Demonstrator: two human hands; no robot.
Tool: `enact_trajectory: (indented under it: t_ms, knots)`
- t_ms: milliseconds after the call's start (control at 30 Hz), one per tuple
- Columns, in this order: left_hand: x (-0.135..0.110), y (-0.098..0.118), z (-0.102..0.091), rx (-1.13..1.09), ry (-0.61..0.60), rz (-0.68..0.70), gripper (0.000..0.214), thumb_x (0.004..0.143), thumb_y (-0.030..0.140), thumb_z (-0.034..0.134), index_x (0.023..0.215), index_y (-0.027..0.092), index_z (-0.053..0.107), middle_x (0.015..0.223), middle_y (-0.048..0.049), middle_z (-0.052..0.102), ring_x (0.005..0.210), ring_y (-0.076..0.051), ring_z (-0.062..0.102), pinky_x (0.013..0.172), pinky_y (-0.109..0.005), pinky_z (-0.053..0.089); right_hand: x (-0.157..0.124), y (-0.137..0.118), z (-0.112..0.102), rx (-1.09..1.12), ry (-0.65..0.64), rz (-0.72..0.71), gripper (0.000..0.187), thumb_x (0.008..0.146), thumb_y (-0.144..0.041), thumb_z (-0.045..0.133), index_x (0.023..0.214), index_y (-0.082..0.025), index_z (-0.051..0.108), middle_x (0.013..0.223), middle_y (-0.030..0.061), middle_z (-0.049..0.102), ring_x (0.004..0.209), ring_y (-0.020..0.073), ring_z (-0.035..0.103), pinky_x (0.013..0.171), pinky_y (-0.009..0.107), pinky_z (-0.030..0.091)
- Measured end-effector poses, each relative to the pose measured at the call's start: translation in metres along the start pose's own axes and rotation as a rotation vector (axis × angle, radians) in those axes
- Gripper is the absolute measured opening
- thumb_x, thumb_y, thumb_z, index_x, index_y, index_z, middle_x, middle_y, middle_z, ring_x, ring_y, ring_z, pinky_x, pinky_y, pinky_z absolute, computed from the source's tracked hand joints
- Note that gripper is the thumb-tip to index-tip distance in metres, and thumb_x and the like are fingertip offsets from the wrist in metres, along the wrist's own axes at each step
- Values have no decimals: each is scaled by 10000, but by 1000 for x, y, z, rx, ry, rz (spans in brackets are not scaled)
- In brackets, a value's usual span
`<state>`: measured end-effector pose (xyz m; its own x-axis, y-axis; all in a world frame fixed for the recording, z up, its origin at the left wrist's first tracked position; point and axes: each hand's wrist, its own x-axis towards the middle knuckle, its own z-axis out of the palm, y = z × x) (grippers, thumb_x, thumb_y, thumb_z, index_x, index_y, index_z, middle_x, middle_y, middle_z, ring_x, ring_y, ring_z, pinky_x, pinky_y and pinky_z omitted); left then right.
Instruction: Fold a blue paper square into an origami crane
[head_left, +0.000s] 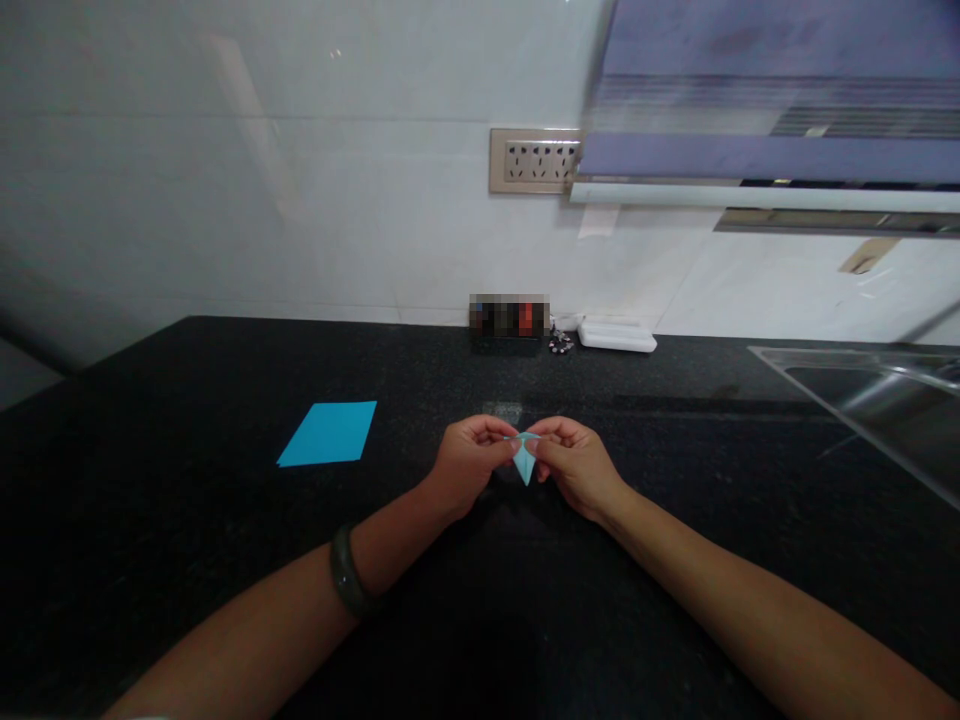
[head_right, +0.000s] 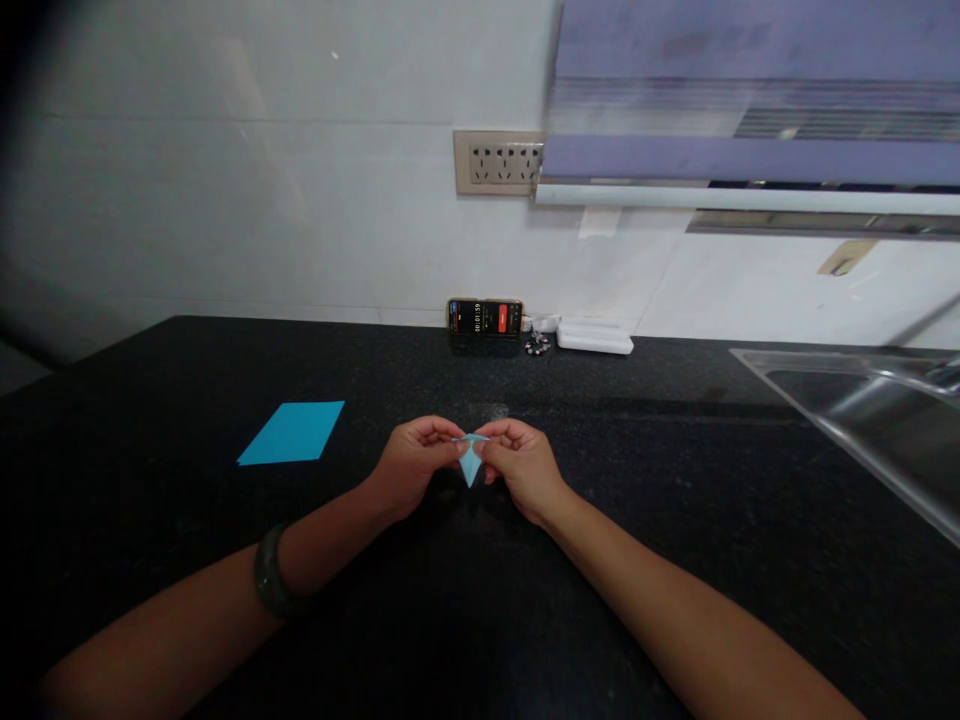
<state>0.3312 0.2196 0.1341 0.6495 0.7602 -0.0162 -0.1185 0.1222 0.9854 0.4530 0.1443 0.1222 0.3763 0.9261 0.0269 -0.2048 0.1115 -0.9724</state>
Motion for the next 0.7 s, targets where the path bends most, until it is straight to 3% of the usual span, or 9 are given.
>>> enact_trajectory:
  t_ms: [233,400,600,700]
  knots:
    - [1,2,-3,-94,-78,-109,270,615,195,636,865,141,550,677,-11,607,603,-108,571,595,-253,455,0,-2,-5,-181,-22,-128,61,674,-208,588,720,-168,581,501,-51,510,405,54,444,414,186,338]
    - [2,3,-4,-34,-165,-196,300,726,395,504,787,110,578,703,-69,621,613,-129,582,584,-264,454,2,-4,-10,-248,-31,-187,46,701,-211,561,727,-175,568,562,-38,526,449,62,466,446,198,369]
    - [1,3,-4,122,-118,-160,312,664,415,585,732,110,586,658,-52,606,606,-120,567,545,-230,434,0,-5,-12,-401,-79,-213,69,718,-215,539,744,-171,585,625,-9,544,504,81,486,483,216,392]
    - [2,4,-5,120,-97,-151,303,663,401,589,748,110,593,673,-53,607,616,-119,565,549,-233,440,0,-9,-10,-344,-97,-170,179,746,-249,507,908,-185,546,596,-28,517,487,82,485,478,216,391]
